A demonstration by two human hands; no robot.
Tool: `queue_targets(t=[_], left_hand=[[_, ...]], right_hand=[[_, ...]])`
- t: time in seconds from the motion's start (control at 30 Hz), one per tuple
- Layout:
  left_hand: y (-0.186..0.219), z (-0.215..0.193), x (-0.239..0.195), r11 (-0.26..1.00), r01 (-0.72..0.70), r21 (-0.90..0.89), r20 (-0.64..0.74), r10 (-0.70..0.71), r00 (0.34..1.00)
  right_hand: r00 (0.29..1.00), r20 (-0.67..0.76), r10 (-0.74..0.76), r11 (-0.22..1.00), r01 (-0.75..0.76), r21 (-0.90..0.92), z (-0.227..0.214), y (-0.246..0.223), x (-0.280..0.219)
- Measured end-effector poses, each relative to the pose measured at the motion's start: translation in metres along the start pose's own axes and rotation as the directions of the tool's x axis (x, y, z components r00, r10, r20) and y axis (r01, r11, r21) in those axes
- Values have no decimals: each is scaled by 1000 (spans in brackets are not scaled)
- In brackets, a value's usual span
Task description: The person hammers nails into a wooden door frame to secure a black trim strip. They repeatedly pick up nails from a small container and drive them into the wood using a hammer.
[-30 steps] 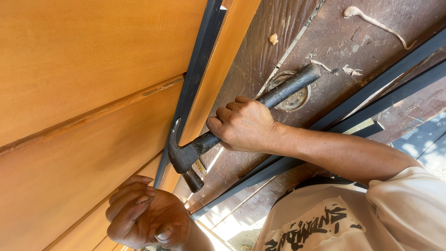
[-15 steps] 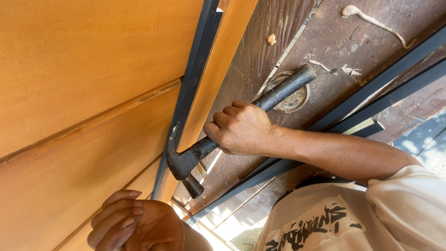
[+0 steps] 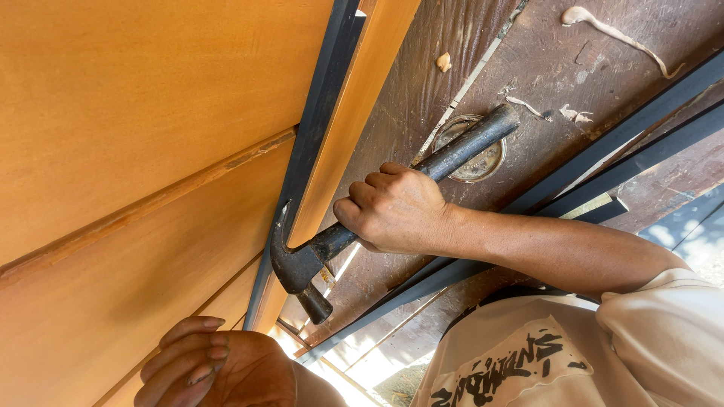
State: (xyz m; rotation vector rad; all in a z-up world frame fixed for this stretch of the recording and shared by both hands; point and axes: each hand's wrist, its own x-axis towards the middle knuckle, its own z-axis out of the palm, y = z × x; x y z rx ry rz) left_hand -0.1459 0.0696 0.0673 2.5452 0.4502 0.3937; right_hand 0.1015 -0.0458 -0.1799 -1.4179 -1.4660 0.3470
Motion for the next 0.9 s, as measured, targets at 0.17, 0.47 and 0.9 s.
queue_targets(t=[0.17, 0.47, 0.9], left_hand=[[2, -8, -3, 999, 15, 38, 170, -21, 985], [-15, -19, -17, 999, -40, -11, 206, 42, 978], [11, 133, 77, 990, 56, 128, 65, -64, 996]], right_hand=[[1000, 2, -2, 1000, 2, 0, 2, 1, 0], [999, 34, 13, 1000, -13, 3, 4, 2, -1], [998, 34, -52, 984, 57, -168, -12, -19, 7]])
